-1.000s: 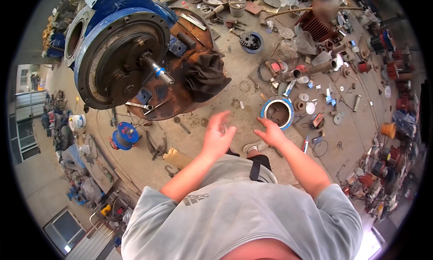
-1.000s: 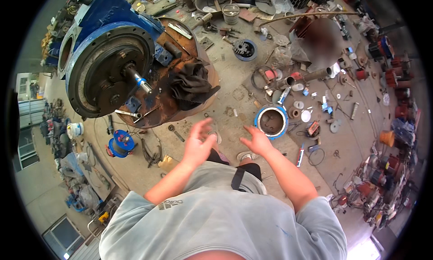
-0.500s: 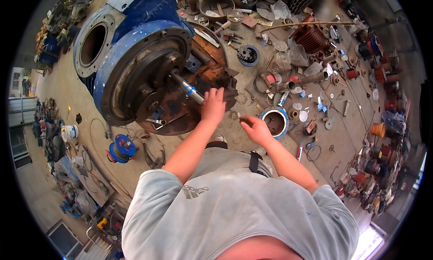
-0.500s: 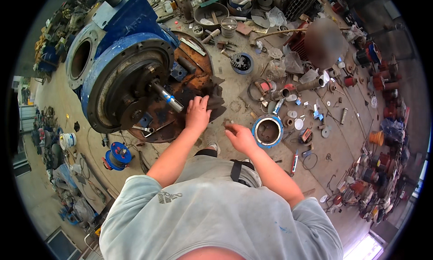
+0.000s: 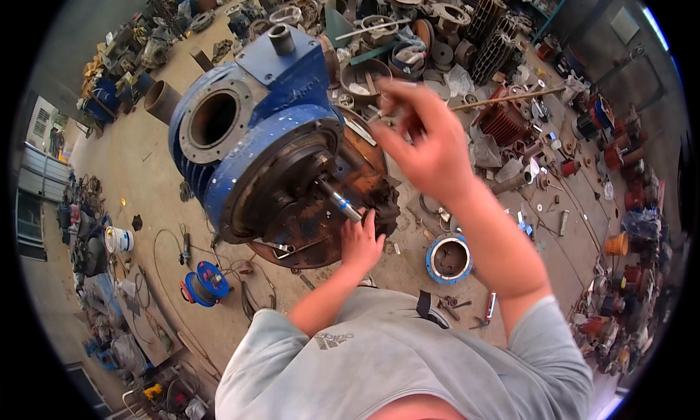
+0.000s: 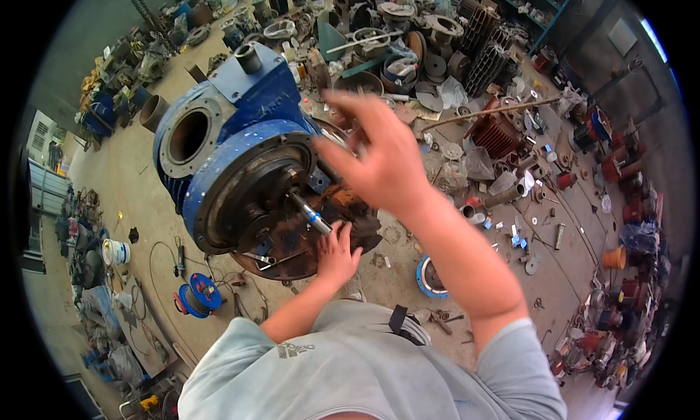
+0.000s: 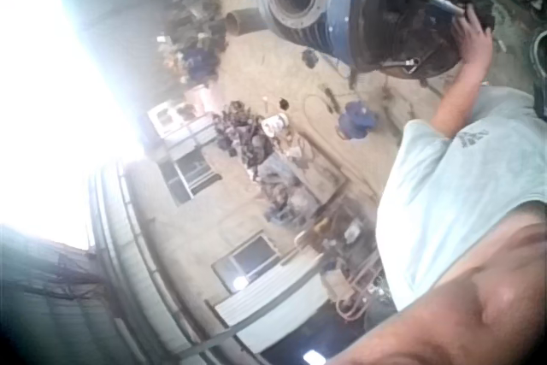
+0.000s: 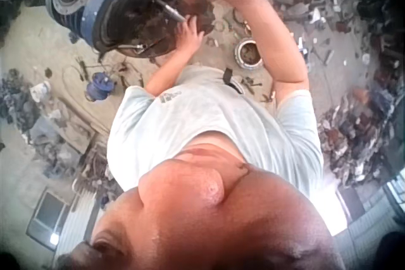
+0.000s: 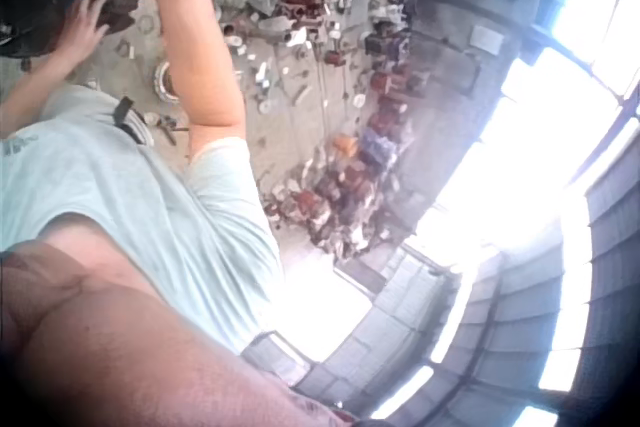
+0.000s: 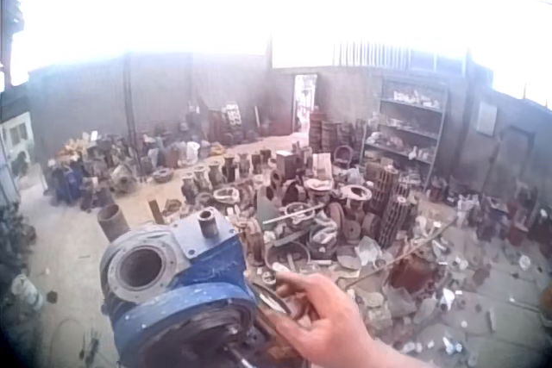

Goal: The person applies sealant to a cylindrical metal part using a caulking gun, then inserts the part into a blue motor housing. They tap the part with a hammer to seat it and continue adjusting the assembly.

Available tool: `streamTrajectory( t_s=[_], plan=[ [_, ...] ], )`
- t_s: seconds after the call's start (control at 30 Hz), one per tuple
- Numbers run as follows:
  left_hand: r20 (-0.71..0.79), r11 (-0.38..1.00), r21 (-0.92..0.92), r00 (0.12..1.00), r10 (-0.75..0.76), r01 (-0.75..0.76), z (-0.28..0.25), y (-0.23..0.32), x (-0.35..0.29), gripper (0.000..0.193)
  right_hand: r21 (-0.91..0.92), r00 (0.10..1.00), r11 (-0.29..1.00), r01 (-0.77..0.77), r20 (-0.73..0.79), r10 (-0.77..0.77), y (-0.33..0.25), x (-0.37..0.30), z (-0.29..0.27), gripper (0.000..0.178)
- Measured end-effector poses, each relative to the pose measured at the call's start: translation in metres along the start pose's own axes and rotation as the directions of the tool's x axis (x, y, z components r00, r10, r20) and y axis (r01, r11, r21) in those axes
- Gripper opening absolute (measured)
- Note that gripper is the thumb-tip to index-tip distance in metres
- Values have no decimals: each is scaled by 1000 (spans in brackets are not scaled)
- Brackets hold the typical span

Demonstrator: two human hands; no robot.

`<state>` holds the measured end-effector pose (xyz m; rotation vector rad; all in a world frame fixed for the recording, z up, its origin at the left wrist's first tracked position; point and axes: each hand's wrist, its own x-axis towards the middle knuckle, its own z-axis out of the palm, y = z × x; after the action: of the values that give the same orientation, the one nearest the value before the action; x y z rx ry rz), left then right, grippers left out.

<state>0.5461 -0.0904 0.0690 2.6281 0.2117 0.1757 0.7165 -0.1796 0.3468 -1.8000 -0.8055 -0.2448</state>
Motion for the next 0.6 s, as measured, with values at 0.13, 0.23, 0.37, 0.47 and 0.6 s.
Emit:
streamTrajectory(
  t_s=[0.13,0.23,0.37,0.47,0.6],
  plan=[
    [11,972,-233,999,30,-26,-29,-13,-45,65,-298,966,920,255,114,-232,-12,114,51,81],
    [31,923,-384,999,-9,20,-46,-31,-80,59,-511,972,856,82,231,44,-9,158,93,89],
    [113,787,-563,967,-228,252,-82,-43,-122,52,-621,936,782,56,305,175,-8,180,119,70],
    [87,712,-639,947,-309,291,-98,-48,-130,49,-484,972,861,155,230,-46,18,176,112,52],
    [-26,551,-814,936,-352,184,-139,-33,-132,39,237,971,963,-128,228,73,-42,70,69,39]
  ],
)
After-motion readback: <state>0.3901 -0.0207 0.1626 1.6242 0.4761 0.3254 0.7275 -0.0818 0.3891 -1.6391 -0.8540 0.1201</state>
